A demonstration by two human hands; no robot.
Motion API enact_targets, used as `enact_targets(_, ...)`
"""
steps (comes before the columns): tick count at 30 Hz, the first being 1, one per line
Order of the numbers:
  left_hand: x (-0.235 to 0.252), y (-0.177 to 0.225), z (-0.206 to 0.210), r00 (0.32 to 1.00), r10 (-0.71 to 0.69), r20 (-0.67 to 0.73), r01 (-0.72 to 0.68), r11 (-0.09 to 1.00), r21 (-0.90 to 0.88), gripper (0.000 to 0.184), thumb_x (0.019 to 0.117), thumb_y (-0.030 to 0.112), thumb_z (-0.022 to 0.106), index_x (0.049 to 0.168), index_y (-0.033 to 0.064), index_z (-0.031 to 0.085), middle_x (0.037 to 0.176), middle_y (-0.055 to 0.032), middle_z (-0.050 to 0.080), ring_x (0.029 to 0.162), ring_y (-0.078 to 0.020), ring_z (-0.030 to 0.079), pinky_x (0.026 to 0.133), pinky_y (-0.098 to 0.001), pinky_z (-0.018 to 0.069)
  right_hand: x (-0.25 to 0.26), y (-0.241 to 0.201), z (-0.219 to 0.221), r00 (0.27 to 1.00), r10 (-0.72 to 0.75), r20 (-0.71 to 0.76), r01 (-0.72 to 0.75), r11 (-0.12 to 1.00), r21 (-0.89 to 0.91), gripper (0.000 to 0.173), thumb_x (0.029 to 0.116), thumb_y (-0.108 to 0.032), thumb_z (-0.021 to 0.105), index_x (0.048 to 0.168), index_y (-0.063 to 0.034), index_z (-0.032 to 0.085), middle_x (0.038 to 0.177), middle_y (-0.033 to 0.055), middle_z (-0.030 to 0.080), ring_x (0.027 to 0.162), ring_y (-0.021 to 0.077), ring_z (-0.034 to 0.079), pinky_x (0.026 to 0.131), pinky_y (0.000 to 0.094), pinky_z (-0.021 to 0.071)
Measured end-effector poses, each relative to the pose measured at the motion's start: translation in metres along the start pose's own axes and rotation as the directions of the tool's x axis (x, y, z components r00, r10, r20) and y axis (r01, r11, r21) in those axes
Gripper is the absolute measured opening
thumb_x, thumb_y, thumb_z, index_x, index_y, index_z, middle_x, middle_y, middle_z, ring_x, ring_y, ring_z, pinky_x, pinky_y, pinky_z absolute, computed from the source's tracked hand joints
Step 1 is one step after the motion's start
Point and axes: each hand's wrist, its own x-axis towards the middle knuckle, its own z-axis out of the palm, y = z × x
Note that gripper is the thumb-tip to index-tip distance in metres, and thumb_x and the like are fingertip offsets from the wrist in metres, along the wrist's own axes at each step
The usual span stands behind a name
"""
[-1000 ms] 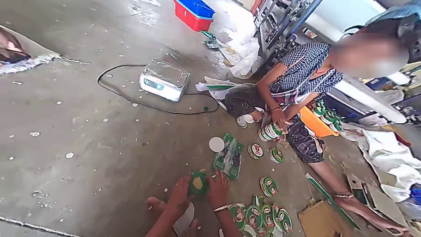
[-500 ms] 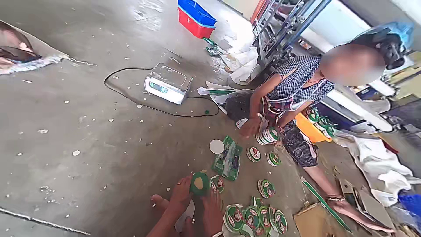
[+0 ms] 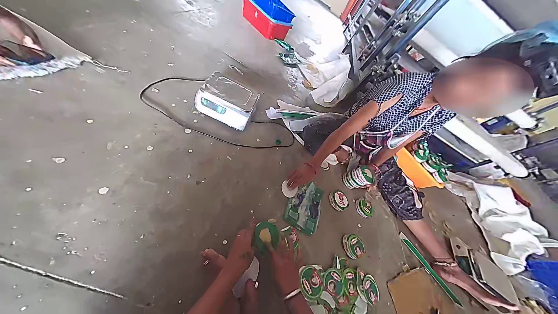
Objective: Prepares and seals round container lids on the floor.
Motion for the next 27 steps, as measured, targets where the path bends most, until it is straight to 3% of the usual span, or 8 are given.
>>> enact_targets(3,0.003,0.000,-0.002,1.000,0.013,0.007,-0.013,1.000,0.005,0.086,0.0874,0.000,0.070,0.161,0.0015,0.024,0.151,-0.0204,0.051,0.139,-0.0389,0.050,0.117,-0.0500,0.0377,0.028,-0.009,0.006,0.984,-0.153,-0.087,0.152,0.988,-0.011,0.057,0.0868,0.000,0.068,0.136,-0.0281,0.068,0.151,0.0216,0.052,0.142,0.0513,0.043,0.109,0.0786,0.0273)
enact_targets(6,0.002,0.006,-0.007,0.999,-0.027,0.039,0.026,0.999,0.023,0.091,0.0864,0.002,0.073,0.162,0.0039,0.023,0.153,-0.0177,0.050,0.139,-0.0383,0.050,0.117,-0.0511,0.0376,0.056,-0.006,0.005,0.988,-0.120,-0.093,0.117,0.992,-0.041,0.060,0.0866,0.002,0.066,0.138,-0.0277,0.067,0.152,0.0212,0.052,0.145,0.0492,0.040,0.113,0.0771,0.0236)
enact_targets(10,0.004,0.005,-0.005,0.999,-0.020,0.041,0.018,0.999,0.044,0.090,0.0855,0.003,0.075,0.161,0.0027,0.025,0.152,-0.0172,0.052,0.137,-0.0386,0.052,0.115,-0.0519,0.0409,0.043,0.002,-0.005,0.989,0.143,0.026,-0.141,0.988,-0.066,0.064,0.0878,0.006,0.062,0.147,-0.0162,0.058,0.157,0.0253,0.044,0.149,0.0535,0.029,0.114,0.0787,0.0172)
enact_targets(13,0.005,0.006,-0.002,0.998,-0.012,0.066,0.009,0.999,0.042,0.092,0.0864,0.002,0.074,0.162,0.0032,0.022,0.153,-0.0168,0.051,0.139,-0.0379,0.051,0.116,-0.0506,0.0397,0.001,-0.016,0.001,0.980,0.201,0.005,-0.200,0.977,-0.076,0.057,0.0885,-0.001,0.065,0.145,-0.0074,0.059,0.155,0.0259,0.046,0.145,0.0531,0.037,0.110,0.0804,0.0221)
enact_targets(19,0.004,0.003,0.000,0.998,0.012,0.056,-0.016,0.997,0.069,0.087,0.0850,0.006,0.076,0.159,0.0011,0.030,0.152,-0.0208,0.050,0.137,-0.0395,0.052,0.115,-0.0522,0.0404,0.020,-0.034,-0.002,0.993,0.118,-0.016,-0.117,0.991,0.058,0.061,0.0865,-0.006,0.071,0.145,-0.0215,0.061,0.157,0.0246,0.044,0.148,0.0523,0.033,0.113,0.0793,0.0196)
enact_targets(22,0.004,0.006,-0.002,0.997,-0.006,0.077,0.001,0.998,0.065,0.095,0.0819,0.006,0.080,0.160,0.0007,0.027,0.152,-0.0206,0.050,0.139,-0.0400,0.050,0.116,-0.0523,0.0384,0.046,-0.025,-0.009,0.986,0.159,0.048,-0.159,0.987,-0.002,0.064,0.0875,0.001,0.066,0.148,-0.0168,0.057,0.159,0.0244,0.040,0.151,0.0501,0.026,0.116,0.0770,0.0142)
enact_targets(25,0.004,0.008,-0.005,0.999,-0.014,0.053,0.010,0.997,0.077,0.091,0.0833,0.007,0.079,0.159,0.0011,0.029,0.150,-0.0201,0.053,0.137,-0.0405,0.052,0.114,-0.0539,0.0406,0.044,-0.032,-0.023,0.998,0.062,0.003,-0.062,0.998,0.024,0.035,0.0874,-0.005,0.070,0.121,-0.0131,0.076,0.152,0.0225,0.051,0.148,0.0470,0.035,0.115,0.0761,0.0190)
enact_targets(27,0.000,0.014,-0.015,0.996,-0.038,0.079,0.021,0.979,0.203,0.088,0.0862,0.010,0.077,0.159,-0.0009,0.029,0.150,-0.0240,0.051,0.140,-0.0423,0.047,0.116,-0.0566,0.0366,0.044,-0.027,-0.031,0.994,0.114,-0.003,-0.113,0.993,0.027,0.039,0.0871,0.001,0.067,0.121,-0.0144,0.076,0.151,0.0246,0.051,0.146,0.0518,0.035,0.113,0.0780,0.0185)
